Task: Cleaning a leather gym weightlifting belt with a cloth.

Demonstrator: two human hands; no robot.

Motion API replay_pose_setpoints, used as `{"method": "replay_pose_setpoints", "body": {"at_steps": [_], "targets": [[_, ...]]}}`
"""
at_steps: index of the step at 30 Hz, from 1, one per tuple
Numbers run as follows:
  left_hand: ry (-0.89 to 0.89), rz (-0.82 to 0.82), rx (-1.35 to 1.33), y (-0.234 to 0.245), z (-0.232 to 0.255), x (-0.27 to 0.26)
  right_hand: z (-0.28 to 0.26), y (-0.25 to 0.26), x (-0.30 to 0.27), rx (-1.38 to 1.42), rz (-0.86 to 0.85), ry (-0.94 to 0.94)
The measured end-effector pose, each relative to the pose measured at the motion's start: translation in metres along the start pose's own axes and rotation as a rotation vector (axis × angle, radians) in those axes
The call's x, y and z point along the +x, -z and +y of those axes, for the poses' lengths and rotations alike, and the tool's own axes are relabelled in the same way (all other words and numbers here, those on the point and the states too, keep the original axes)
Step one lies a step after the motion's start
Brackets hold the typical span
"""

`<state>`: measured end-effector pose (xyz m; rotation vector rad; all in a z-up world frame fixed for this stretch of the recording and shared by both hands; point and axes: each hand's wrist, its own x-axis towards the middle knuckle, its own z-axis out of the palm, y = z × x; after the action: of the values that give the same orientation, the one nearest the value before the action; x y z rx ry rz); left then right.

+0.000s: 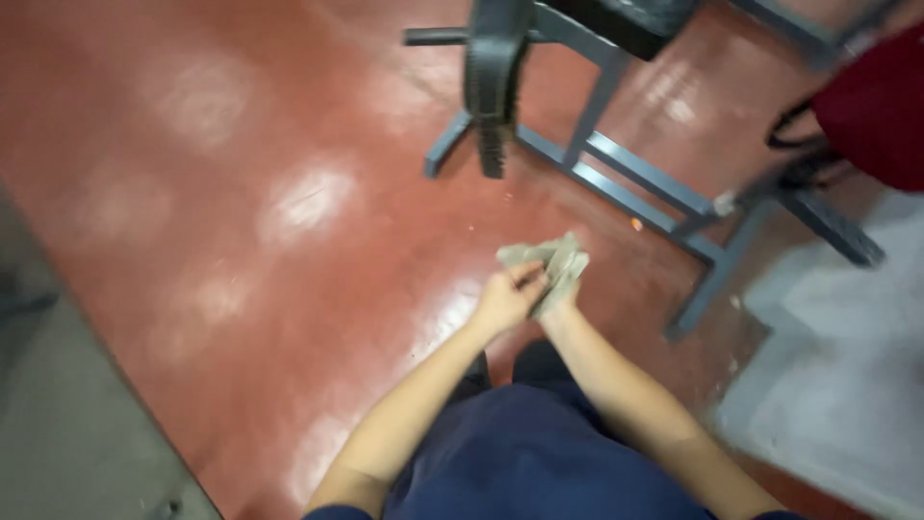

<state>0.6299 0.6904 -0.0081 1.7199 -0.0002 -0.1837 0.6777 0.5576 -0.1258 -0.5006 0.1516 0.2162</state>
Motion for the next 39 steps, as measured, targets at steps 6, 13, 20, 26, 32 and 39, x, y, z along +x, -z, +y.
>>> {"method": "replay_pose_setpoints", "body": {"at_steps": [6, 13, 20, 26, 32, 39], "targets": [[0.037, 0.05, -0.015, -0.009, 0.007, 0.089, -0.079, -0.037, 0.012, 0.185, 0.321, 0.1], [-0.158, -0.036, 0.055, -0.043, 0.045, 0.193, -0.154, -0.063, 0.074, -0.22, 0.415, 0.178], [-0.332, 0.264, 0.057, -0.02, 0.145, 0.276, -0.243, -0.105, 0.132, -0.552, 0.361, 0.607], [-0.622, 0.433, 0.58, 0.013, 0.261, 0.354, -0.278, -0.115, 0.178, -0.903, 0.451, 0.713], [-0.663, 0.352, 0.777, 0.017, 0.324, 0.425, -0.251, -0.14, 0.193, -1.374, 0.329, 0.949], [-0.488, -0.013, 0.688, 0.033, 0.349, 0.472, -0.222, -0.136, 0.201, -1.575, 0.397, 0.978]]}}
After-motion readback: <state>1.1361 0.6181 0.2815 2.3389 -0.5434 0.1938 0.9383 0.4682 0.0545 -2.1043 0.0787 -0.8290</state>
